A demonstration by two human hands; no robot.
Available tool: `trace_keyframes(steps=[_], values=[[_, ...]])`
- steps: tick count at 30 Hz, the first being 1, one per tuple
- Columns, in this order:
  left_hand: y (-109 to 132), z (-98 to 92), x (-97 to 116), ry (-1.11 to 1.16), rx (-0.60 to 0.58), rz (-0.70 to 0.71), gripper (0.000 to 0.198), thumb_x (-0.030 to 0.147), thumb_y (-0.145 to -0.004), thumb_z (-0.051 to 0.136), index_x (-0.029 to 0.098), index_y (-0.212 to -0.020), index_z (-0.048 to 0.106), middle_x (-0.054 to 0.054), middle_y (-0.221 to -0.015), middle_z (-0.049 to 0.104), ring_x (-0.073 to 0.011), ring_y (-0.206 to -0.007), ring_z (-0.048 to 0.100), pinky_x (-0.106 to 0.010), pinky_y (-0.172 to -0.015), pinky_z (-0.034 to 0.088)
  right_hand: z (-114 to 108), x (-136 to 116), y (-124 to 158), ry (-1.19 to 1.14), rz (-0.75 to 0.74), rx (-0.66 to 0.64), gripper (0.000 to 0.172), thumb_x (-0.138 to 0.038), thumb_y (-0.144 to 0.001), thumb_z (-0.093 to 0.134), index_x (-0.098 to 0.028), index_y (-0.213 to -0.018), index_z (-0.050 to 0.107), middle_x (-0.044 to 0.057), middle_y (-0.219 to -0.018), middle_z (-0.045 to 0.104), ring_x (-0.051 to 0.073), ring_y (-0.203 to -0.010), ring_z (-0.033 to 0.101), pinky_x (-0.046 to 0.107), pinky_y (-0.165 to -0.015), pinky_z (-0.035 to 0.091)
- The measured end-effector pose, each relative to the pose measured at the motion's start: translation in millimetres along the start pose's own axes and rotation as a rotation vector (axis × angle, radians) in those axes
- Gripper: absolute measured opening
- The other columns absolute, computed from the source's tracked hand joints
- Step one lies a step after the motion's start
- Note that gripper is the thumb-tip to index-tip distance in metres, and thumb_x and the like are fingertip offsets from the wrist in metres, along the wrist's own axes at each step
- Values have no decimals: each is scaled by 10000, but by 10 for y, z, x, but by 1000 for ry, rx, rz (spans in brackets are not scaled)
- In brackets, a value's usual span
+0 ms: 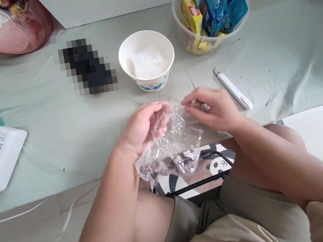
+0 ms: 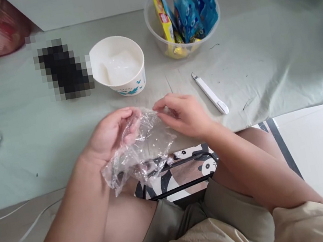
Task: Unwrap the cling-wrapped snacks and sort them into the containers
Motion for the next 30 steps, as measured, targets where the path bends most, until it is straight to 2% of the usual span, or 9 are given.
trace_keyframes(steps=[4,6,8,11,13,17,20,24,30], values=[[77,-223,113,-375,199,248,314,431,-820,684,233,-1059,734,-77,-995,684,-140,-629,591,-250,-479,429,-156,60,39,-58,162,132,109,-264,-896,631,-224,-848,721,-19,-627,628,109,-515,467,299,-535,394],[221,-227,236,-588,305,544,396,484,-790,722,263,-1118,726,-95,-1192,656,-226,-961,656,-320,-740,556,-229,120,74,-100,255,204,83,-259,-882,633,-227,-839,697,-34,-576,581,113,-516,478,290,-516,367],[369,-115,284,-856,302,779,506,525,-713,809,265,-1138,721,-110,-1287,614,-317,-1223,587,-426,-993,533,-258,187,102,-153,323,239,48,-255,-879,642,-233,-856,678,-42,-571,574,108,-507,482,286,-508,360],[436,-10,212,-1235,285,798,560,408,-645,886,274,-1163,719,-114,-1391,585,-381,-1329,538,-495,-1084,499,-260,285,131,-247,404,244,37,-282,-897,666,-247,-902,653,-65,-530,520,90,-447,417,275,-475,326],[421,-64,184,-1315,340,750,386,290,-709,822,278,-1087,747,-91,-1376,629,-352,-1266,600,-451,-1005,543,-272,336,152,-302,439,252,109,-351,-919,683,-251,-916,641,-73,-501,447,84,-418,364,266,-441,275],[381,-348,232,-966,492,735,95,230,-856,677,246,-837,769,-34,-934,767,-207,-872,704,-338,-783,566,-341,396,201,-380,414,287,340,-597,-932,669,-258,-950,657,-59,-541,399,80,-434,323,268,-440,246],[321,-523,236,-549,512,608,181,358,-863,727,230,-738,750,-16,-738,740,-162,-692,669,-284,-583,533,-361,382,201,-444,294,231,526,-723,-829,723,-280,-1107,676,-26,-687,516,113,-559,461,305,-545,394],[260,-530,245,-206,496,416,420,528,-666,881,213,-589,614,-10,-607,663,-106,-465,555,-222,-330,259,-303,335,166,-508,236,107,893,-704,-561,917,-332,-1314,613,14,-944,636,213,-844,631,396,-765,538],[273,-524,308,-148,548,382,507,637,-624,875,243,-604,557,44,-434,538,-34,-309,252,-274,-330,11,-197,295,162,-519,287,107,786,-492,-646,942,-347,-1336,594,-17,-920,617,155,-726,603,340,-676,530]])
Point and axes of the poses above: each hand's wrist, its own y-axis away from the middle knuckle, its own z-axis out of the palm, x = y × z, the point moved 5 cm from there along -y, towards the middle knuckle
